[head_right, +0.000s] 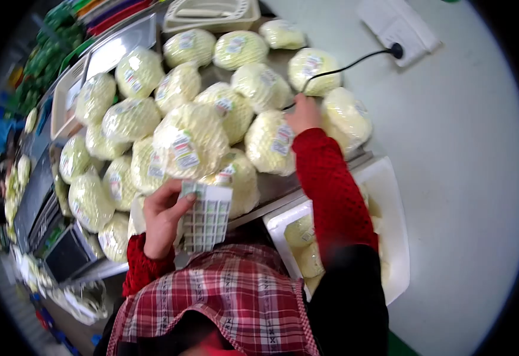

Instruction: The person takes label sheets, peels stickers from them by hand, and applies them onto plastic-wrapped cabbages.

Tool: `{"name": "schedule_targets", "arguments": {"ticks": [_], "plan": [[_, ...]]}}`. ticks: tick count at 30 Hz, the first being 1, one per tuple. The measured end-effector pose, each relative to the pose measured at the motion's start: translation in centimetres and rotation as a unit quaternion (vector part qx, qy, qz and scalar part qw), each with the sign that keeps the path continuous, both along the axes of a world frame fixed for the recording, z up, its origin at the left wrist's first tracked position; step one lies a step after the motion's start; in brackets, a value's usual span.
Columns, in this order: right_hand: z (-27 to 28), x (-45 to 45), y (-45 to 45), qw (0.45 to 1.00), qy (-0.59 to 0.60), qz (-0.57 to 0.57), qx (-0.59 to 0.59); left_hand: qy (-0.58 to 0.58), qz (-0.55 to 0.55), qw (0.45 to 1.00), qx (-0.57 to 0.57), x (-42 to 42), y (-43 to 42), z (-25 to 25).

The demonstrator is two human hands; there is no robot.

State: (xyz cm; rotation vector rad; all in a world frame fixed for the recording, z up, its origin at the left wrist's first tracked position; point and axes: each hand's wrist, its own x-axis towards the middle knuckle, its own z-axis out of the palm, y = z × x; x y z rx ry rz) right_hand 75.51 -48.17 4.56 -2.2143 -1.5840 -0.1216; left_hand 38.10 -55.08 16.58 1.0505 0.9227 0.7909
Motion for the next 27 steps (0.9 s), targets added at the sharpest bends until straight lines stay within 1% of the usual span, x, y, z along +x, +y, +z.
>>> {"name": "schedule_targets", "arguments": {"ticks": [1,2,3,4,5,6,7,8,9,10,11,12,13,15,16,18,19,20,21,22,23,25,26,27], "plan": [[1.6,-1.6,-0.1,0.980,0.194,0.045,-0.018,-0.001,0.012,1.000,0.028,0.1,-0.1,-0.3],[4.5,-3.0,-0.2,0.923,0.374,0.088,-0.037,-0.008,0.024,0.998,0.064,0.5,0.3,-0.7],[7.8,-6.5,-1.2,0.870,0.464,0.157,-0.058,-0.031,0.043,0.996,0.067,0.9,0.2,-1.0],[10.7,-10.7,-3.2,0.803,0.550,0.214,-0.083,-0.025,0.057,0.996,0.062,1.0,0.0,-1.3],[13.5,-13.8,-4.6,0.823,0.474,0.302,-0.079,0.013,0.062,0.991,0.122,1.1,0.0,-1.6],[15.1,-15.7,-5.5,0.833,0.393,0.382,-0.068,0.052,0.061,0.980,0.182,1.2,0.2,-1.9],[15.2,-16.5,-5.8,0.831,0.397,0.384,-0.068,0.069,0.070,0.969,0.225,1.2,0.3,-2.0],[15.2,-17.2,-6.0,0.837,0.351,0.417,-0.055,0.073,0.071,0.969,0.224,0.9,0.1,-1.8],[15.2,-17.8,-6.2,0.840,0.302,0.449,-0.042,0.102,0.063,0.959,0.257,0.6,0.0,-1.4],[15.2,-18.3,-6.5,0.838,0.301,0.453,-0.042,0.131,0.055,0.946,0.291,0.3,-0.2,-1.1],[15.1,-18.8,-6.7,0.852,0.265,0.451,-0.026,0.166,0.063,0.922,0.344,0.0,-0.3,-1.2],[15.1,-19.2,-6.8,0.865,0.226,0.449,-0.009,0.163,0.068,0.921,0.347,-0.4,-0.4,-1.1],[15.2,-19.6,-6.9,0.864,0.221,0.453,-0.008,0.172,0.066,0.924,0.334,-0.8,-0.6,-1.1],[15.1,-20.5,-7.2,0.874,0.154,0.461,0.026,0.186,0.069,0.934,0.296,-1.5,-1.0,-1.2],[15.0,-21.0,-7.3,0.873,0.147,0.464,0.025,0.182,0.074,0.934,0.298,-1.8,-1.3,-1.3],[14.7,-21.8,-7.4,0.882,0.095,0.457,0.062,0.196,0.068,0.964,0.165,-2.7,-1.5,-1.8],[14.8,-21.9,-7.0,0.882,0.148,0.439,0.089,0.137,0.090,0.975,0.152,-3.0,-1.4,-2.6],[14.6,-22.0,-5.8,0.882,0.142,0.441,0.091,0.133,0.092,0.975,0.156,-3.3,-1.2,-2.3],[14.0,-21.9,-4.1,0.888,0.327,0.319,0.044,0.100,0.110,0.985,0.092,-3.7,-1.2,-1.7],[13.3,-21.9,-2.5,0.849,0.498,0.179,-0.005,0.068,0.126,0.989,0.027,-4.0,-1.2,-1.2],[12.2,-22.0,-0.6,0.854,0.491,0.172,0.014,0.072,0.125,0.989,0.020,-4.2,-1.2,-1.0],[9.4,-22.6,2.3,0.859,0.483,0.163,0.044,0.078,0.124,0.989,0.039,-4.6,-1.2,-1.1],[8.0,-23.0,3.3,0.934,0.316,0.162,0.044,0.082,0.121,0.988,0.051,-4.6,-1.3,-1.2],[7.7,-23.1,4.2,0.978,0.139,0.149,0.042,0.092,0.120,0.987,0.053,-4.7,-1.3,-1.0]]}}
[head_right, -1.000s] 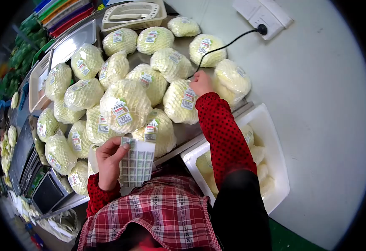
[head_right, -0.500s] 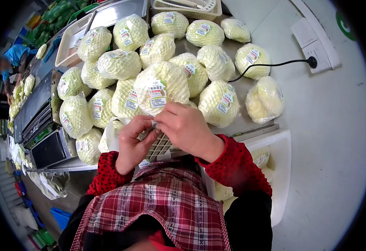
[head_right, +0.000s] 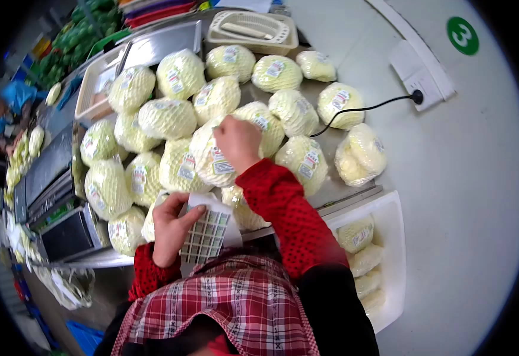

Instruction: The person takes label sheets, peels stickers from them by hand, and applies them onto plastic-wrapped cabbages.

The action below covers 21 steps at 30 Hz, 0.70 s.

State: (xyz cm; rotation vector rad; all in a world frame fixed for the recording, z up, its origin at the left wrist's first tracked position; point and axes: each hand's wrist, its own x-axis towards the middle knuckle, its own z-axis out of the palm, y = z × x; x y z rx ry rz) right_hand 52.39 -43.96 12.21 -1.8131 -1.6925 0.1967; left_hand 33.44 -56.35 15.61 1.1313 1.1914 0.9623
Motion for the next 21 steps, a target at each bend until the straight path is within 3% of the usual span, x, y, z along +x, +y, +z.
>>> {"name": "schedule_targets", "arguments": {"ticks": [1,3,5,7,10,12,13,15,16,18,19,21], "plan": [[1.2,-0.2,0.1,0.995,-0.078,-0.014,-0.056,0.003,0.005,1.000,-0.021,-0.2,0.0,0.4],[3.5,1.4,-0.4,0.991,-0.118,-0.047,-0.043,-0.016,0.011,1.000,-0.005,-0.6,0.0,0.7],[1.7,5.7,0.6,0.984,0.164,-0.071,-0.001,-0.019,0.008,1.000,-0.007,-1.2,0.1,0.8],[-0.1,9.4,1.8,0.891,0.435,-0.130,-0.009,-0.016,0.036,0.999,-0.012,-1.4,0.1,0.2],[-5.0,10.6,3.7,0.859,0.483,-0.165,0.034,-0.013,0.020,0.999,-0.024,-0.7,0.6,0.6],[-8.3,10.6,5.3,0.910,0.363,-0.178,0.089,0.002,0.011,1.000,-0.011,-0.4,1.1,0.7],[-8.5,10.4,5.5,0.909,0.367,-0.179,0.088,0.006,0.012,1.000,-0.011,-0.2,1.4,0.9],[-8.9,9.9,5.6,0.962,0.145,-0.201,0.119,-0.010,0.017,1.000,-0.016,0.1,1.9,1.1],[-8.6,9.6,5.6,0.961,0.147,-0.202,0.118,-0.008,0.016,1.000,-0.017,0.2,2.0,1.2],[-7.8,9.4,5.6,0.977,-0.049,-0.208,0.018,-0.017,0.024,0.999,-0.014,0.5,2.4,1.4],[-7.2,9.5,5.7,0.976,-0.048,-0.213,0.017,-0.015,0.019,1.000,-0.014,0.6,2.6,1.4],[-5.8,9.8,6.0,0.975,-0.169,-0.136,-0.046,-0.021,0.022,1.000,0.001,0.6,3.1,1.6]]}}
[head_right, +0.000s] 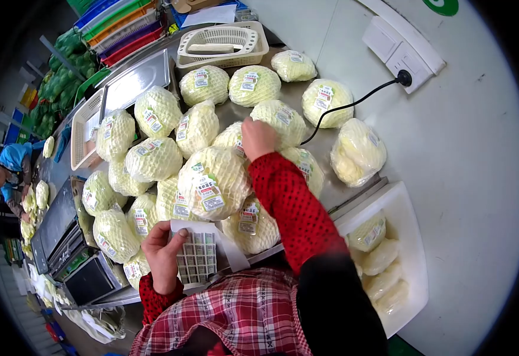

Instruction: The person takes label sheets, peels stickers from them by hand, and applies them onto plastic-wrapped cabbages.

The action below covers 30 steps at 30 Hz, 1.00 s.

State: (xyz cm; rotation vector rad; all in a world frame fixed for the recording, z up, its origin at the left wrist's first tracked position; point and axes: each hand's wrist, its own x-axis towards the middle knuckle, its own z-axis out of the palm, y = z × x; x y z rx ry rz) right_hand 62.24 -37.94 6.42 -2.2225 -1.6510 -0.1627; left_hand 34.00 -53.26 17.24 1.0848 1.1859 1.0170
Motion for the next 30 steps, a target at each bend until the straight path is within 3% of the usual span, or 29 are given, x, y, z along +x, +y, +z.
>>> {"name": "schedule_targets", "arguments": {"ticks": [2,4,5,6,8,10,12,15,19,21,22,24,30], "plan": [[1.4,1.3,-0.1,0.999,-0.033,0.025,-0.013,-0.016,-0.008,1.000,0.005,-0.1,0.8,0.7],[3.7,2.5,-0.7,0.992,0.003,0.120,-0.036,-0.018,0.000,0.999,0.030,0.3,2.0,1.4],[6.7,1.8,-1.9,0.953,0.260,0.137,-0.070,0.025,0.001,0.999,0.044,0.5,2.8,2.0],[10.0,0.4,-4.0,0.847,0.498,0.145,-0.112,0.069,0.009,0.996,0.051,0.8,3.4,2.4],[13.2,-2.9,-8.4,0.772,0.538,0.336,-0.020,0.087,0.007,0.993,0.083,1.6,4.8,2.4],[14.8,-4.6,-10.6,0.792,0.460,0.397,-0.057,-0.017,0.012,0.996,0.085,3.6,5.5,3.0],[13.7,-4.8,-10.9,0.782,0.503,0.368,-0.010,-0.010,-0.048,0.995,0.092,3.7,6.0,3.1],[12.8,-3.1,-11.0,0.706,0.653,0.267,-0.066,-0.029,-0.047,0.983,0.175,5.9,6.5,3.7],[12.3,-0.9,-11.0,0.711,0.625,0.302,-0.111,-0.025,-0.098,0.988,0.114,6.6,6.9,3.3],[13.3,-0.2,-10.8,0.834,0.441,0.329,0.032,0.036,-0.121,0.982,0.142,7.0,7.3,2.7],[13.2,0.1,-10.6,0.836,0.445,0.319,0.036,0.090,-0.143,0.970,0.175,7.4,7.7,2.6],[13.1,0.8,-10.1,0.874,0.293,0.368,0.125,0.143,-0.148,0.961,0.186,8.6,7.9,2.3],[11.4,1.5,-10.2,0.908,0.246,0.301,0.157,0.149,-0.131,0.977,0.076,12.0,9.0,2.5]]}}
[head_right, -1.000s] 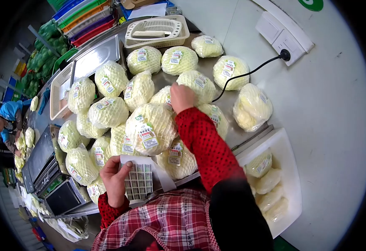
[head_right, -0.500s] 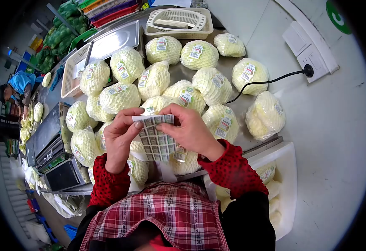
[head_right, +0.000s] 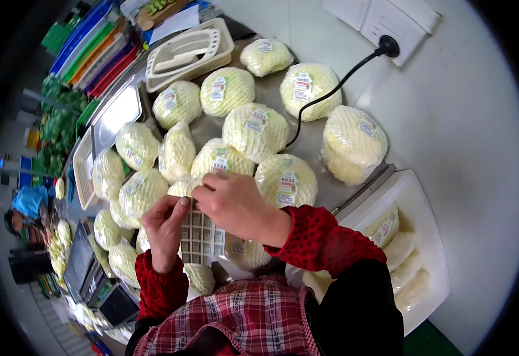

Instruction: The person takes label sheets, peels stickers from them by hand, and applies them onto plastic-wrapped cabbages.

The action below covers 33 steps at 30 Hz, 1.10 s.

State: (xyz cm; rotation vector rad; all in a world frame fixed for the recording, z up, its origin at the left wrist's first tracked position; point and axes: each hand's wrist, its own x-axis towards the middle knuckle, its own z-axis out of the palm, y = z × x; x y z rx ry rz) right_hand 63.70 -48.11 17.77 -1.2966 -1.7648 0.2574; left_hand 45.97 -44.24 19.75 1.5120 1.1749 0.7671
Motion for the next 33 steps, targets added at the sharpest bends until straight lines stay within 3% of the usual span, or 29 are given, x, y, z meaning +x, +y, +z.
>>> {"name": "schedule_targets", "arguments": {"ticks": [6,10,12,14,16,20,22,24,26,27,30,32,33], "plan": [[-1.4,1.4,-0.1,0.991,-0.117,-0.063,0.029,0.051,-0.006,0.998,-0.033,3.0,2.2,-1.2],[-3.2,2.4,0.6,0.997,-0.065,-0.033,0.025,0.067,-0.012,0.995,-0.075,3.9,3.9,-1.8],[-3.8,4.5,2.1,0.971,0.222,0.012,-0.092,0.064,-0.001,0.993,-0.103,3.8,4.5,-2.2],[-5.2,8.9,5.8,0.863,0.459,-0.134,-0.162,0.040,0.017,0.996,-0.083,3.5,4.8,-2.7],[-8.4,12.5,9.4,0.806,0.502,-0.260,-0.175,0.027,0.013,0.996,-0.081,3.3,4.7,-3.3],[-13.1,13.5,13.0,0.771,0.486,-0.320,-0.259,-0.002,0.025,0.995,-0.093,3.1,4.4,-3.3],[-14.9,14.2,13.9,0.824,0.380,-0.353,-0.230,-0.005,0.010,0.994,-0.106,2.7,4.4,-3.4],[-16.0,14.9,14.3,0.826,0.341,-0.347,-0.286,-0.007,0.009,0.994,-0.106,2.4,4.3,-3.5],[-15.1,15.0,14.6,0.876,0.049,-0.355,-0.322,-0.016,-0.004,0.994,-0.104,2.6,4.3,-3.6],[-14.7,15.3,14.2,0.861,-0.018,-0.365,-0.354,-0.024,0.000,0.994,-0.107,2.5,4.3,-3.7],[-11.7,16.3,14.2,0.869,-0.006,-0.410,-0.278,-0.051,0.004,0.992,-0.116,2.3,4.5,-4.0],[-11.3,20.6,16.1,0.860,0.247,-0.410,-0.176,-0.058,0.000,0.992,-0.111,2.2,4.4,-4.1],[-9.2,21.6,16.2,0.848,0.253,-0.449,-0.121,-0.057,-0.001,0.992,-0.115,2.1,4.5,-4.1]]}}
